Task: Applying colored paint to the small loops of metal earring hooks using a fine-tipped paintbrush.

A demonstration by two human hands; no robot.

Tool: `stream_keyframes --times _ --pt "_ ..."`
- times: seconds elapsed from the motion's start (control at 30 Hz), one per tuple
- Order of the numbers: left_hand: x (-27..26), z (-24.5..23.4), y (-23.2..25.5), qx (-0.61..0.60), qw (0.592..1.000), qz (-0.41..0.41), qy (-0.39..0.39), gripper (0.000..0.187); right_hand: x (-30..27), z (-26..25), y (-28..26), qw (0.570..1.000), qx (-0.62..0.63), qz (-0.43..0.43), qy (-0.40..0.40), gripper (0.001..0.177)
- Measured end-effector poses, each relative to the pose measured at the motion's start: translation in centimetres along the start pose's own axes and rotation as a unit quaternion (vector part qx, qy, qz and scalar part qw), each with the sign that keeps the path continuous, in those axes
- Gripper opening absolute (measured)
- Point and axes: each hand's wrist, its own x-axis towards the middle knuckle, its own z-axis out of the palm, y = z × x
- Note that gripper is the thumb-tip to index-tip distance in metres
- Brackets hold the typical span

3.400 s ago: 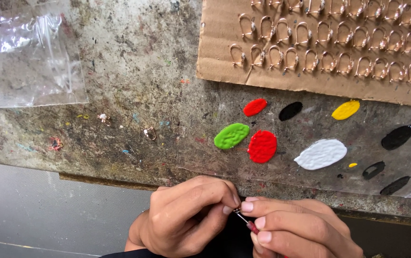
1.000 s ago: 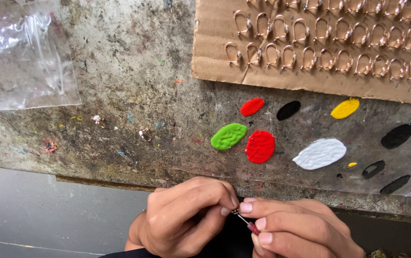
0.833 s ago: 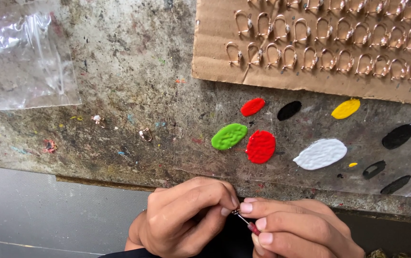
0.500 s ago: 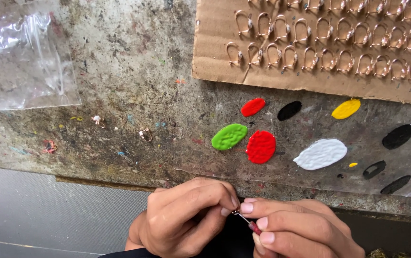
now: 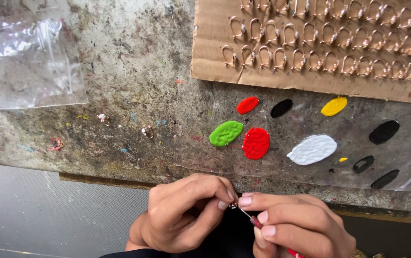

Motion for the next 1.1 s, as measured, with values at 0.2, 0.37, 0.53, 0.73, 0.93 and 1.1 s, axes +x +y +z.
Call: stream_keyframes --times 0.2,0.37,0.53,0.73,0.93,1.1 --pt "-0.1 0.4 0.5 -0.002 1.0 -0.003 0.031 0.004 -0.6 0.1 0.8 0.998 0.04 -0.027 0.046 0.009" --pt "-0.3 0.9 0.8 -0.012 0.998 0.001 0.054 0.004 -1.5 0.3 1.5 0.983 0.136 -0.082 0.091 0.014" --pt "-0.5 1.2 1.1 -0.018 0.997 -0.007 0.069 0.004 -3.1 -0.6 1.0 0.987 0.103 -0.048 0.116 0.033" --pt "-0.1 1.8 1.6 0.011 0.995 0.011 0.097 0.005 -3.7 -0.6 1.1 0.978 -0.037 -0.082 0.186 0.016" --pt "-0.3 2.8 1.6 0.025 0.991 -0.005 0.134 0.007 -0.5 -5.3 4.1 0.933 -0.164 -0.178 0.265 0.019" --pt "-0.1 4.4 1.1 0.038 0.986 0.001 0.165 0.007 0.8 -7.3 4.4 0.925 -0.195 -0.097 0.31 0.019"
